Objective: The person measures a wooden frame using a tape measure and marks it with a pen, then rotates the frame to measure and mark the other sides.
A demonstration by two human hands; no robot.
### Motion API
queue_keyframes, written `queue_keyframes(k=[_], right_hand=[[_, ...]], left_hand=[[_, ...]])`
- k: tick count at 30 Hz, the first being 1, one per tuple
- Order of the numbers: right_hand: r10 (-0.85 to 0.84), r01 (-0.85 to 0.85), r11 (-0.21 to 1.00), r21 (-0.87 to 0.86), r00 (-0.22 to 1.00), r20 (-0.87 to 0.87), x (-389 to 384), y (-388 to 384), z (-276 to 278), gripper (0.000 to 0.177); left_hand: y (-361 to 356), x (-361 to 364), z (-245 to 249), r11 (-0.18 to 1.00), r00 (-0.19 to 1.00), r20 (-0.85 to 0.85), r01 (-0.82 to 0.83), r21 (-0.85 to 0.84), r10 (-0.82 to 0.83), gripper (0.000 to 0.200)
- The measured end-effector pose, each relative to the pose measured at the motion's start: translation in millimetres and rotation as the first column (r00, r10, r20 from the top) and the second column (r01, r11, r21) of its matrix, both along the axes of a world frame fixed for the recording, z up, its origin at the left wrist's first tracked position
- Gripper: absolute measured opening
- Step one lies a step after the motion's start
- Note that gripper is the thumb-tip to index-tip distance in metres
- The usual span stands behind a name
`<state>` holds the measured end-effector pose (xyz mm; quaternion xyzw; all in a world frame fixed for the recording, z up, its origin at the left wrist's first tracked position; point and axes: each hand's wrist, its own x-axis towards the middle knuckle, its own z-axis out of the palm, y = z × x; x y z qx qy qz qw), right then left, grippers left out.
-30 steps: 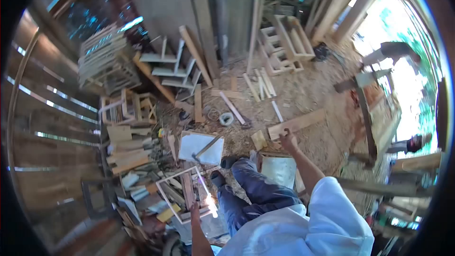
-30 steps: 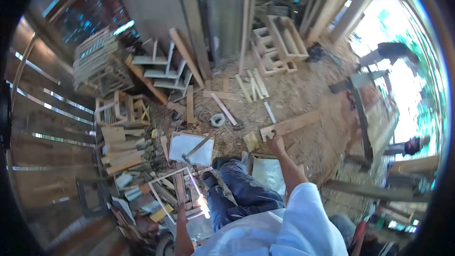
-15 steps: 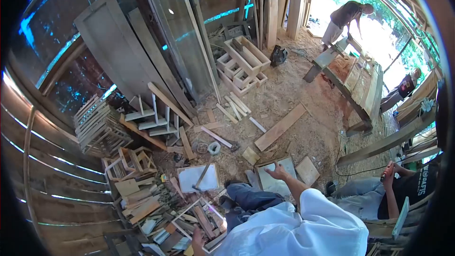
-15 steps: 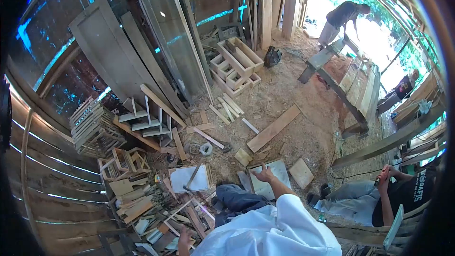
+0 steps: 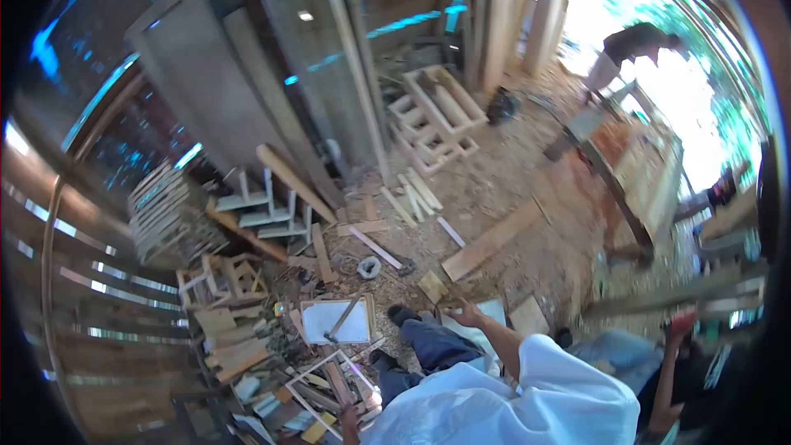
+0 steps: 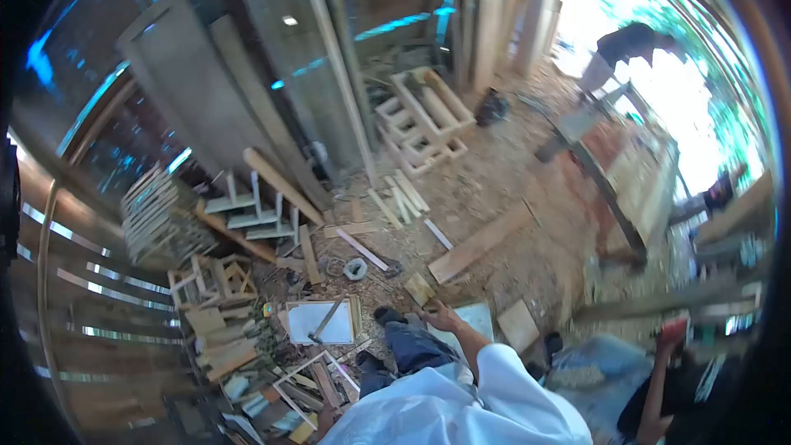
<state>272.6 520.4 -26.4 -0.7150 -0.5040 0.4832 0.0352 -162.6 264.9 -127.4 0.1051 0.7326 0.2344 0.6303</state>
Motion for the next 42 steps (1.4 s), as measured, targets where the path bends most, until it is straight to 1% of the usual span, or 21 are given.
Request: queue_keyframes(k=[1, 2, 4, 6, 7, 9, 10, 11, 13, 15, 17, 20, 24, 27, 29, 30, 33, 37, 39, 40, 42], right_hand=[[0.081, -0.093, 0.988, 0.124, 0.992, 0.097, 8.3, 3.8, -27.5, 0.075], [0.075, -0.08, 0.996, 0.051, 0.993, 0.09, 10.8, 15.1, -29.2, 0.076], [0.135, -0.132, 0.991, -0.032, 0.987, 0.085, 12.0, 39.1, -21.6, 0.077], [-0.059, 0.028, 0.983, -0.179, 0.983, -0.172, 6.8, 54.2, -2.4, 0.078], [-0.021, -0.014, 0.982, -0.187, 0.983, -0.182, 1.8, 63.3, -1.9, 0.078], [-0.049, 0.004, 0.983, -0.183, 0.968, -0.245, -5.7, 70.1, 1.4, 0.079], [-0.08, 0.043, 0.993, -0.106, 0.923, -0.377, -10.0, 68.1, 0.6, 0.08], [-0.059, 0.019, 0.994, -0.111, 0.925, -0.375, -14.0, 66.6, -0.6, 0.08], [-0.004, -0.004, 0.999, -0.047, 0.986, -0.165, -22.8, 74.8, -8.9, 0.054], [0.096, -0.106, 0.993, -0.061, 0.984, -0.148, -22.7, 76.8, -31.1, 0.055], [0.206, -0.216, 0.973, -0.079, 0.972, -0.114, -24.1, 91.5, -20.4, 0.055], [0.236, -0.269, 0.945, -0.187, 0.954, -0.183, -37.7, 83.1, -8.1, 0.048], [0.208, -0.232, 0.956, -0.178, 0.967, -0.145, -43.6, 69.1, 9.5, 0.05], [0.247, -0.257, 0.963, -0.078, 0.962, -0.12, -36.5, 58.1, 2.8, 0.055], [0.246, -0.247, 0.969, -0.017, 0.969, -0.034, -31.1, 53.0, 8.4, 0.056], [0.287, -0.287, 0.955, 0.079, 0.958, 0.007, -12.6, 50.3, -21.9, 0.054], [0.359, -0.394, 0.905, 0.157, 0.909, 0.212, 13.0, 48.1, -45.5, 0.051], [0.231, -0.256, 0.958, 0.129, 0.956, 0.184, 28.2, 54.8, -51.1, 0.05], [0.291, -0.309, 0.944, 0.115, 0.945, 0.152, 27.9, 62.6, -38.8, 0.054], [0.298, -0.315, 0.941, 0.121, 0.944, 0.142, 19.5, 62.7, -21.3, 0.054], [0.196, -0.199, 0.978, 0.058, 0.979, 0.052, -4.1, 66.6, 17.0, 0.063]], left_hand=[[10.6, -3.8, -24.8, 0.93, 0.978, -0.004, -0.199, -0.31, 0.208, 0.041], [24.5, 1.1, -21.2, 0.956, 0.984, -0.104, -0.164, -0.242, 0.143, 0.042], [62.7, 29.0, 18.2, 0.965, 0.944, -0.198, -0.252, 0.079, 0.263, 0.052], [110.8, 59.6, 104.1, 0.939, 0.924, -0.207, -0.282, 0.198, 0.322, 0.058], [113.1, 65.3, 108.7, 0.928, 0.908, -0.22, -0.318, 0.194, 0.357, 0.058], [108.9, 71.4, 101.7, 0.946, 0.907, -0.379, -0.059, 0.318, 0.184, 0.064], [99.9, 75.2, 93.1, 0.946, 0.902, -0.379, -0.085, 0.314, 0.207, 0.064], [88.0, 80.0, 85.5, 0.938, 0.917, -0.352, -0.058, 0.343, 0.186, 0.062], [61.2, 82.0, 58.1, 0.92, 0.929, -0.321, -0.048, 0.389, 0.184, 0.061], [21.4, 74.6, 24.6, 0.989, 0.99, -0.057, -0.136, -0.067, 0.132, 0.046], [-6.5, 85.1, 21.2, 0.901, 0.9, 0.09, -0.414, -0.126, 0.426, 0.032], [-30.4, 95.6, 25.1, 0.719, 0.732, 0.035, -0.658, -0.225, 0.681, 0.029], [-42.3, 96.6, 10.6, 0.792, 0.797, 0.042, -0.591, -0.149, 0.603, 0.029], [-51.0, 87.8, -26.5, 0.78, 0.77, 0.165, -0.626, 0.006, 0.616, 0.026], [-38.0, 79.1, -28.5, 0.807, 0.801, 0.111, -0.59, -0.027, 0.589, 0.024], [-40.8, 74.5, -32.4, 0.822, 0.82, 0.115, -0.568, 0.037, 0.561, 0.024], [-31.9, 70.3, -21.8, 0.71, 0.714, 0.057, -0.7, 0.078, 0.698, 0.026], [-33.9, 65.9, -22.0, 0.778, 0.759, -0.169, -0.607, 0.162, 0.628, 0.027], [-53.9, 63.7, -60.6, 0.821, 0.813, -0.177, -0.502, 0.272, 0.555, 0.032], [-68.6, 65.8, -107.0, 0.815, 0.789, -0.238, -0.493, 0.305, 0.566, 0.038], [-78.6, 68.8, -110.9, 0.961, 0.804, -0.541, -0.133, 0.243, 0.248, 0.048]])
